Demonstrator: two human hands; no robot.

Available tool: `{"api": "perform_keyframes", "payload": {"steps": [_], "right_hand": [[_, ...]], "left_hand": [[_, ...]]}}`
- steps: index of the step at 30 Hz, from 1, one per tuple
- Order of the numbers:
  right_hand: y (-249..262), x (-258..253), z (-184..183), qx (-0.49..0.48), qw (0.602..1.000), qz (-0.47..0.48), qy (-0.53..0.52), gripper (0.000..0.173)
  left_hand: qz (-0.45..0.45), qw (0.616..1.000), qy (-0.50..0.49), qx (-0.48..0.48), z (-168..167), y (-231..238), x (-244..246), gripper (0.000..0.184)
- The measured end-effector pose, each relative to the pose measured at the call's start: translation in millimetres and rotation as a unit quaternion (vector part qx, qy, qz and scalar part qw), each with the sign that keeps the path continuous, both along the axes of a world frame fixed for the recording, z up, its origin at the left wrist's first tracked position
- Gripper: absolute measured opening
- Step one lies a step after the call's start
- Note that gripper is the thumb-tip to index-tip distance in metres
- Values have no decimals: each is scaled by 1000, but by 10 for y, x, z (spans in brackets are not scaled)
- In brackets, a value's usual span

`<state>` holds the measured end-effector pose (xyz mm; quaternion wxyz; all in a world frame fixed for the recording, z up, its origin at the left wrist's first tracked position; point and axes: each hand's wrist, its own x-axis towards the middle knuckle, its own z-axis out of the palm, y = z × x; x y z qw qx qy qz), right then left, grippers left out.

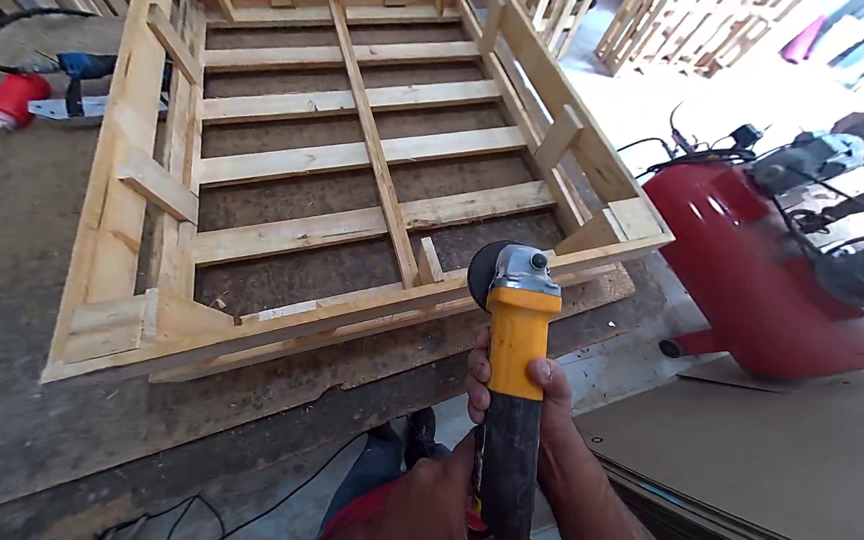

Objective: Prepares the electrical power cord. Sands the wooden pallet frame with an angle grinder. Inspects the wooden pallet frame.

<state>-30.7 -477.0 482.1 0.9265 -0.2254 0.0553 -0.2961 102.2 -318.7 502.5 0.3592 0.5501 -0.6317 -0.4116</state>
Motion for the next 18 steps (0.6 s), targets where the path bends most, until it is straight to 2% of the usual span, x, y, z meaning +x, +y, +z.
{"api": "perform_keyframes", "payload": {"steps": [5, 7, 8, 9, 10, 11, 13, 14, 15, 16, 18], "right_hand": [[-30, 68, -3, 4, 1000, -6, 11, 55], [-54, 87, 10, -2, 999, 3, 35, 55], [-65, 92, 16, -8, 999, 13, 42, 56], [-74, 90, 23, -15, 999, 22, 46, 57], [-81, 83, 32, -21, 998, 32, 47, 58], [-90, 76, 36, -22, 998, 39, 44, 59], [-81, 73, 18, -13, 998, 50, 30, 61], [-66, 69, 9, -8, 998, 56, 29, 61], [-65, 61, 14, -9, 997, 61, 38, 61], [-70, 33, 47, -22, 996, 62, 64, 61], [-61, -67, 250, -59, 981, 52, 178, 61]], "left_hand": [[4, 988, -121, -97, -33, -43, 95, 78], [-21, 990, -118, -81, -32, -70, 142, 74], [-57, 995, -79, -32, 0, -94, 193, 72], [-113, 992, -3, 54, 44, -140, 272, 72], [-158, 974, 105, 122, 23, -195, 338, 74], [-175, 940, 240, 167, -42, -244, 360, 75], [-143, 830, 487, 231, -141, -348, 250, 73], [-138, 777, 556, 260, -143, -424, 182, 68], [-138, 743, 594, 275, -135, -506, 121, 62], [-142, 739, 597, 276, -111, -567, 69, 54], [-147, 785, 546, 253, -94, -589, 9, 46]]}}
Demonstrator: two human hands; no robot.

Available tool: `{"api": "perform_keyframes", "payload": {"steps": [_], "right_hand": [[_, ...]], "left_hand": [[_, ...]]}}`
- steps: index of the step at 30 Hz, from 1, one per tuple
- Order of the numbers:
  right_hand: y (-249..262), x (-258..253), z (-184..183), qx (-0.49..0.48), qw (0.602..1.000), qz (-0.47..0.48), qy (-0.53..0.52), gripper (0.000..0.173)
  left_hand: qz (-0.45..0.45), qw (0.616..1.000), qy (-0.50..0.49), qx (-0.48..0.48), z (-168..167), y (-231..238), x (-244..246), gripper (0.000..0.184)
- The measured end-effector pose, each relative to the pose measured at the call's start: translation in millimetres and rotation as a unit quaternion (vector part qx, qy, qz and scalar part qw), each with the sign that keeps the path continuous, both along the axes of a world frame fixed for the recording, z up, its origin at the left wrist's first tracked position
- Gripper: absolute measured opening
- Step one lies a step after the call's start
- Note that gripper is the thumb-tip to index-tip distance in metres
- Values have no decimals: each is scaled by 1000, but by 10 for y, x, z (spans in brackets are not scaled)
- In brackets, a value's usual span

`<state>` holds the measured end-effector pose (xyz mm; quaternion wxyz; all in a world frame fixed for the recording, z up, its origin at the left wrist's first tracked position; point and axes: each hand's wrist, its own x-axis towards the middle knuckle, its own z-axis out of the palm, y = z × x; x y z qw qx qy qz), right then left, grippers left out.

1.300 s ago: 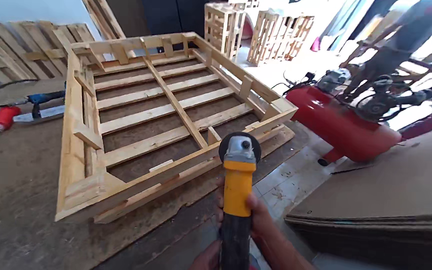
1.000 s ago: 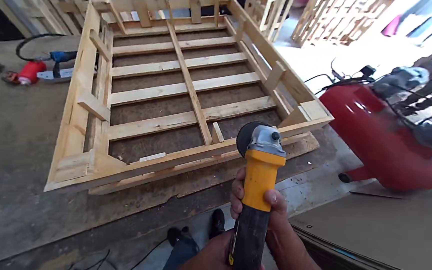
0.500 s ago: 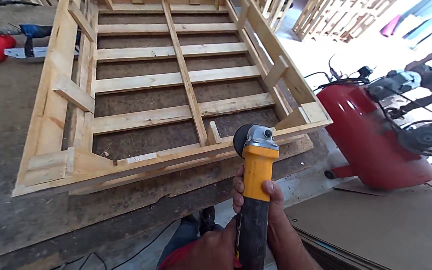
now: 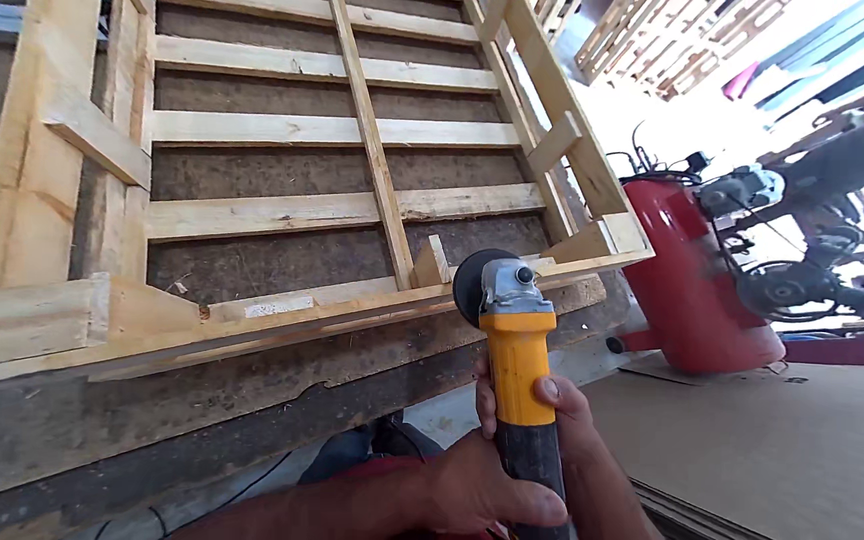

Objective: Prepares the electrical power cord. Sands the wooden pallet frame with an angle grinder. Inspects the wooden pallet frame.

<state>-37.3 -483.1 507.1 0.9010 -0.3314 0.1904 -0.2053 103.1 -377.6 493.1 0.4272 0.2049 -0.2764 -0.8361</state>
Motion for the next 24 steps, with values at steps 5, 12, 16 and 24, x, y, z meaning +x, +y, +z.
{"api": "perform_keyframes", "payload": {"steps": [5, 12, 16, 24], "right_hand": [[144, 91, 544, -141, 896, -98, 410, 75], [-17, 70, 582, -214, 842, -30, 494, 59], [-162, 52, 578, -226, 835, -15, 501, 51], [-258, 45, 606, -294, 817, 46, 494, 58]], "left_hand": [[-42, 977, -211, 0, 1, 4, -71, 46], [-146, 955, -221, -135, -79, -244, 94, 58], [-50, 997, -2, 59, -159, -354, 200, 83], [-39, 993, 86, 65, -180, -437, 127, 86]]}}
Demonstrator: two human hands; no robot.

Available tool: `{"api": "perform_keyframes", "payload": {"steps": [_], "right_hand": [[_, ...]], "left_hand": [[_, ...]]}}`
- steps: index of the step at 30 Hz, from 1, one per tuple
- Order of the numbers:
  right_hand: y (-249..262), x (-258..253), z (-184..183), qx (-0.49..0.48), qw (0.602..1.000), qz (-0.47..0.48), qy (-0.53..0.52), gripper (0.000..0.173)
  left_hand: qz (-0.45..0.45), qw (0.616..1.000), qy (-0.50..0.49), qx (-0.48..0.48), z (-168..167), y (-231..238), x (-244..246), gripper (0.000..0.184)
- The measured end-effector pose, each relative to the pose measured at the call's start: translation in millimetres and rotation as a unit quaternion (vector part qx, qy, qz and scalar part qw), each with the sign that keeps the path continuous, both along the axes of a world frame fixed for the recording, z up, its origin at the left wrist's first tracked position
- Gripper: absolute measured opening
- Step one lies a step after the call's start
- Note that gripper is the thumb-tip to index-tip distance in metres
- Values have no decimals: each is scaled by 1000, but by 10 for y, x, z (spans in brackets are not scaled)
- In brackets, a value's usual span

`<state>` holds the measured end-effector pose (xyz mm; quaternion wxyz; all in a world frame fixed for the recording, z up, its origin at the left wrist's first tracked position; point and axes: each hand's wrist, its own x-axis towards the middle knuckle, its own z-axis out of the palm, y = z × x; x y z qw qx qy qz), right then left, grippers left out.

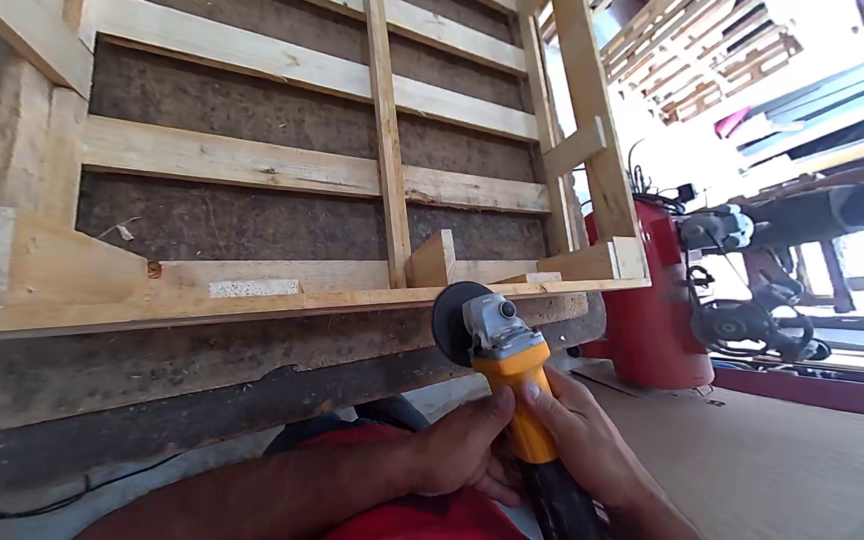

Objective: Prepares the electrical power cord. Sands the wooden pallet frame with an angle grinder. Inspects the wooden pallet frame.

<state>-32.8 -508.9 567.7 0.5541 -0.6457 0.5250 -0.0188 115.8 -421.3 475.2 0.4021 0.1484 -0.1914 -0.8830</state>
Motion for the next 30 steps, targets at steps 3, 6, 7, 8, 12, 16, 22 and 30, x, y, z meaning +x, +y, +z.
{"api": "perform_keyframes", "payload": {"steps": [3, 6, 7, 8, 12, 16, 22, 30], "right_hand": [[-27, 17, 1, 17, 1000, 4, -13, 60], [-63, 39, -5, 25, 999, 4, -22, 60], [-68, 48, -6, 26, 999, 2, -24, 61], [-73, 50, -6, 29, 999, 0, -27, 61], [-86, 38, 17, 36, 999, 4, -28, 64], [-78, -3, 20, 36, 999, 0, -34, 65], [-90, 1, 22, 37, 999, 1, -33, 65], [-108, 10, 49, 47, 998, -5, -30, 63]], "left_hand": [[-1, 1000, -4, 0, -5, -5, 23, 84], [14, 1000, -5, 9, 14, -14, 38, 82], [12, 1000, -7, 14, 28, -23, 55, 82], [7, 1000, -9, 17, 43, -28, 68, 82], [-3, 1000, -2, 5, 63, -33, 94, 85], [-13, 1000, 6, 2, 62, -53, 87, 85], [-12, 1000, 6, 3, 53, -68, 92, 84], [-18, 1000, 22, 11, 67, -86, 106, 84]]}}
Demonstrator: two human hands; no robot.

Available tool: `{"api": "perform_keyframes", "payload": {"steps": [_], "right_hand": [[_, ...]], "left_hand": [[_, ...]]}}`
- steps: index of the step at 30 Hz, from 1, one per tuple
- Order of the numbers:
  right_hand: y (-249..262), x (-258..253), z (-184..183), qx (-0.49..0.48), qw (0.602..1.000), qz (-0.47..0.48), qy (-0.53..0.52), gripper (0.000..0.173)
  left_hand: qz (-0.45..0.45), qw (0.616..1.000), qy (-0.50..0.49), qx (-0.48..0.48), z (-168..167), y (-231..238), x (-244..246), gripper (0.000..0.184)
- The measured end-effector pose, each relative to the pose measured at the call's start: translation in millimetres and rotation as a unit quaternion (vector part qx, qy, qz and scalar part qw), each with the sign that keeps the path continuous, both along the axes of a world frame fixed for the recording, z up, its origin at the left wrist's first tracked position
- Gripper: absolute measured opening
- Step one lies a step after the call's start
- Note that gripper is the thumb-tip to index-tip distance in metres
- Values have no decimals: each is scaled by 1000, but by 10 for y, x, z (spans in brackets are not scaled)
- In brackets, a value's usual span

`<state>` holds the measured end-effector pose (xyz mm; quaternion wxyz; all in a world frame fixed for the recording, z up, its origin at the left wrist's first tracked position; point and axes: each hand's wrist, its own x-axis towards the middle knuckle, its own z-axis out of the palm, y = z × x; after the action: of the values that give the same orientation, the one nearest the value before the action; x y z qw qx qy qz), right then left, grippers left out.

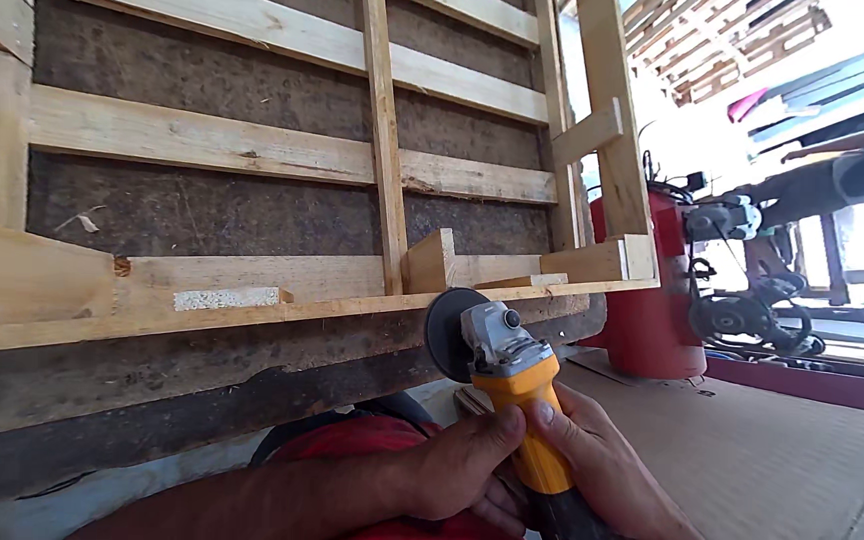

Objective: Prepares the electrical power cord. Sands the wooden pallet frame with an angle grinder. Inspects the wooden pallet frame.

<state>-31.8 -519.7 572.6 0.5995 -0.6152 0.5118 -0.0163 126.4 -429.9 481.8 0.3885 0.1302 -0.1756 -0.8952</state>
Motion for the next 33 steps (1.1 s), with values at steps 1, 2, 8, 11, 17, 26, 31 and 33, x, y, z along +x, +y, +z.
{"api": "perform_keyframes", "payload": {"steps": [1, 2, 8, 11, 17, 26, 31, 33], "right_hand": [[-3, 3, 0, 3, 1000, -2, -3, 62], [-8, 8, 0, 7, 1000, -3, -6, 61], [-81, 81, 21, 2, 1000, 2, -2, 62], [-127, 137, 29, 9, 1000, 2, -3, 61], [-295, 289, 32, 29, 1000, -10, 5, 61], [-521, 468, 34, 32, 998, -20, 54, 57], [-325, 316, 106, 19, 999, -2, 29, 64], [-396, 386, 128, 20, 998, -24, 54, 59]], "left_hand": [[1, 1000, 2, 1, -1, -2, 1, 85], [0, 1000, 2, 1, -1, -5, 5, 85], [6, 1000, -1, -1, 3, -72, 42, 83], [15, 1000, 0, -3, 13, -94, 77, 82], [35, 999, -15, 13, 45, -230, 187, 82], [37, 997, -50, 43, 106, -446, 342, 78], [16, 999, -30, 20, 140, -257, 220, 81], [22, 998, -43, 31, 164, -357, 253, 80]]}}
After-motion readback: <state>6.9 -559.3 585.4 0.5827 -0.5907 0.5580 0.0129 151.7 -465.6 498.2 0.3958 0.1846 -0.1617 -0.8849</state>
